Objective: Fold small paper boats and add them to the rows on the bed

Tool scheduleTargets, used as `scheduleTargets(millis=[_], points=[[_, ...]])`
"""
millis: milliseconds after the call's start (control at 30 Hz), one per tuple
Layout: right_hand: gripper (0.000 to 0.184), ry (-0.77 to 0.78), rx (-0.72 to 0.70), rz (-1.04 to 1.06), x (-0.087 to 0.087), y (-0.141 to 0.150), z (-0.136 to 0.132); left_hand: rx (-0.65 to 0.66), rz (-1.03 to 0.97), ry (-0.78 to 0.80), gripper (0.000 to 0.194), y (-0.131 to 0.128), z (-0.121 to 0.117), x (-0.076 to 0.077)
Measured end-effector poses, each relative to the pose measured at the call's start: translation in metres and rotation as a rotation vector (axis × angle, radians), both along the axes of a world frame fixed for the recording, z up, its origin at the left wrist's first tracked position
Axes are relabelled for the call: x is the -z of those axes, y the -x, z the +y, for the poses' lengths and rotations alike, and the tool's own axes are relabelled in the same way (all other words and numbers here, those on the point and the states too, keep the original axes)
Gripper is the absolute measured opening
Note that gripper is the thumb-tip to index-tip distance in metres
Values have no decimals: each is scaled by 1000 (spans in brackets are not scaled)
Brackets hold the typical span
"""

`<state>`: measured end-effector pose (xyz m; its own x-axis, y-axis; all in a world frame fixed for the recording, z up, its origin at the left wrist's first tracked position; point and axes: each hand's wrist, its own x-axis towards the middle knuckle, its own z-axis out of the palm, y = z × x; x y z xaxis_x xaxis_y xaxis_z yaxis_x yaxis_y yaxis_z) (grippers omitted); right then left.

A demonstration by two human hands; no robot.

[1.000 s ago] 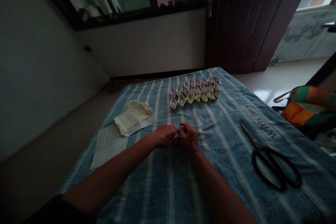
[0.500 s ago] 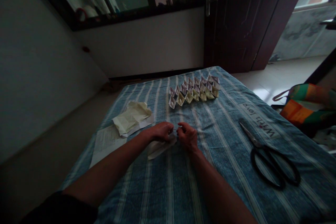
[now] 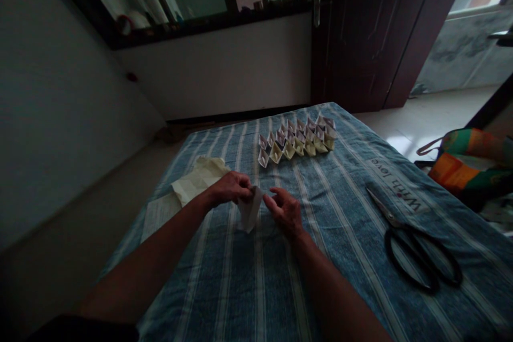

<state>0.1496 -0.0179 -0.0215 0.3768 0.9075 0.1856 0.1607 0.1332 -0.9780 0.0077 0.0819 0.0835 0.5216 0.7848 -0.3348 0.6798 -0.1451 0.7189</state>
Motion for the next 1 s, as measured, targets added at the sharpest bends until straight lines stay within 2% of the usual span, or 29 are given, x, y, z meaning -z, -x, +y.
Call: scheduleTargets(millis=[100, 200, 300, 433, 600, 833, 1000], points=[[42, -46, -74, -16, 3, 2, 0, -112, -133, -99, 12, -1, -3, -10], [33, -64, -6, -117, 9, 4, 3, -182, -331, -112, 22, -1, -11, -11], [20, -93, 115, -283, 13, 1, 6, -239, -542, -53, 27, 5, -21, -2], [21, -179, 159, -505, 14, -3, 6, -277, -694, -8, 22, 19, -33, 16], [18, -229, 222, -702, 16, -7, 5, -236, -715, 2, 14, 35, -47, 34], [22, -294, 118, -945, 19, -10, 5, -184, -640, -48, 5, 53, -48, 52], [23, -308, 97, -1069, 21, -7, 4, -113, -472, -228, 9, 68, -43, 71]])
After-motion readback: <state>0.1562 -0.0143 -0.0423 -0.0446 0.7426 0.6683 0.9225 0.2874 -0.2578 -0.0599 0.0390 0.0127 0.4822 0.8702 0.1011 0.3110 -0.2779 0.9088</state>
